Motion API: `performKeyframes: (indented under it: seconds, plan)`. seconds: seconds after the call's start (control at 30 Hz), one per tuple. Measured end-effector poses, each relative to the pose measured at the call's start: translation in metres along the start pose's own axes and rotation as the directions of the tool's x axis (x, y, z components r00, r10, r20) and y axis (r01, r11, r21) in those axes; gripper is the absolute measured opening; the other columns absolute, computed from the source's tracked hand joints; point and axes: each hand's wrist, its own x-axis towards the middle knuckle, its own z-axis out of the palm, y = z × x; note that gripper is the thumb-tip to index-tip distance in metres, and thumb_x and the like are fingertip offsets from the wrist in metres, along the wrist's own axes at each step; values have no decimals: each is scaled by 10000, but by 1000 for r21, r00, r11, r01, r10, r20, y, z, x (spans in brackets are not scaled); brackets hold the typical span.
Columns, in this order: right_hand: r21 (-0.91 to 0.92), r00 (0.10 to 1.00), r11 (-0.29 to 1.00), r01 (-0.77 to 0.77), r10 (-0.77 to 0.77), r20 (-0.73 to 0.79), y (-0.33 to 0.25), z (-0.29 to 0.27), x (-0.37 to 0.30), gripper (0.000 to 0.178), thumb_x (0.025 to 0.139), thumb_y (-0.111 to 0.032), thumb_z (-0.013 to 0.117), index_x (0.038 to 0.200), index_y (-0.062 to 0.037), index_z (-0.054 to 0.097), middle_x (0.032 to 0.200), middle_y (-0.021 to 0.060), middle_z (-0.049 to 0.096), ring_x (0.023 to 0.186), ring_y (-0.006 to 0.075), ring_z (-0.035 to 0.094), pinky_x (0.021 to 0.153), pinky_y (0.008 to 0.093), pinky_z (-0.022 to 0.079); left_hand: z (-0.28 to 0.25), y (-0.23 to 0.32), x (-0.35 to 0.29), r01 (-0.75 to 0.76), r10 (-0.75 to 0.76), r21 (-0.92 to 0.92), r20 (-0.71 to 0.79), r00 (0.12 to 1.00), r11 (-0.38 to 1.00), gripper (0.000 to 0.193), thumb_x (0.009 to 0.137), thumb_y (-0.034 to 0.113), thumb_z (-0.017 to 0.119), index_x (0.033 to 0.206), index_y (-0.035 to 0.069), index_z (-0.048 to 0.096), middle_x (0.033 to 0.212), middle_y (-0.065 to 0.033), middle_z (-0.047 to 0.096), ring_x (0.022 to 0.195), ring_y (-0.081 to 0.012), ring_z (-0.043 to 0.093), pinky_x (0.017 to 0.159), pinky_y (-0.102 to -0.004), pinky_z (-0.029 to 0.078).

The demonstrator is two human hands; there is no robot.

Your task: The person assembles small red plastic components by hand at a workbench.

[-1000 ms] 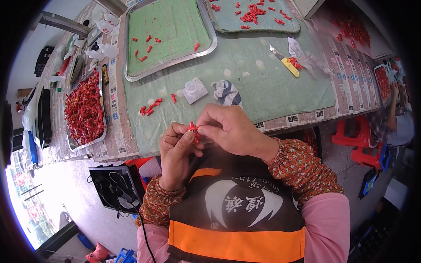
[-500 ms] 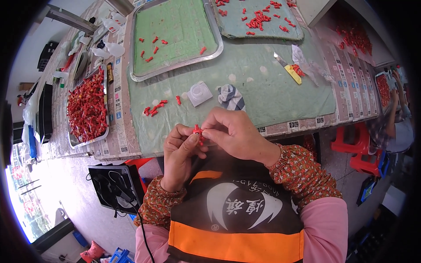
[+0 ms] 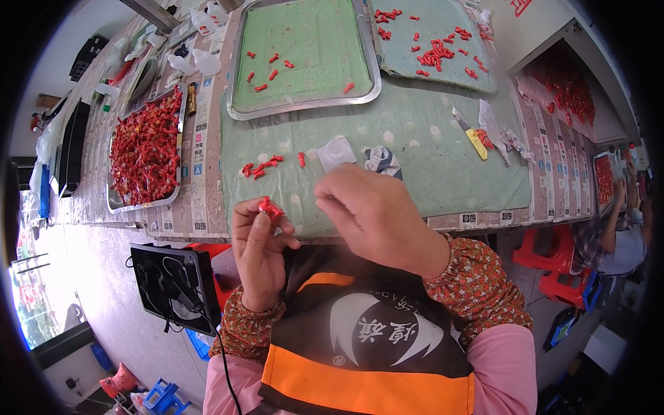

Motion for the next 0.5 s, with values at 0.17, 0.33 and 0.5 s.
performKeyframes:
  seconds: [0.17, 0.33, 0.5]
  plan:
    - [-387, 986, 908, 162, -167, 21, 0, 40, 26, 185, 787, -7, 669, 941, -21, 568, 843, 118, 550, 719, 290, 614, 606, 341, 518, -20, 8, 2, -120, 122, 34, -63, 991, 992, 217, 1003, 129, 544, 1202, 51, 505, 987, -62, 611, 798, -107, 602, 602, -236, 554]
    - [-696, 977, 693, 189, -207, 59, 14, 76, 53, 163, 746, -107, 639, 875, -19, 590, 900, 83, 525, 756, 193, 609, 509, 289, 522, -28, 7, 0, -150, 154, 69, -64, 986, 986, 204, 1003, 115, 544, 1192, 48, 504, 970, -50, 606, 782, -97, 597, 611, -233, 551]
    - [-746, 977, 639, 188, -202, 73, 23, 96, 65, 157, 738, -110, 644, 863, -28, 596, 884, 77, 516, 763, 179, 607, 499, 279, 528, -36, 4, -2, -140, 148, 93, -78, 986, 986, 178, 992, 61, 549, 1163, 47, 504, 970, -45, 602, 772, -79, 591, 617, -219, 545]
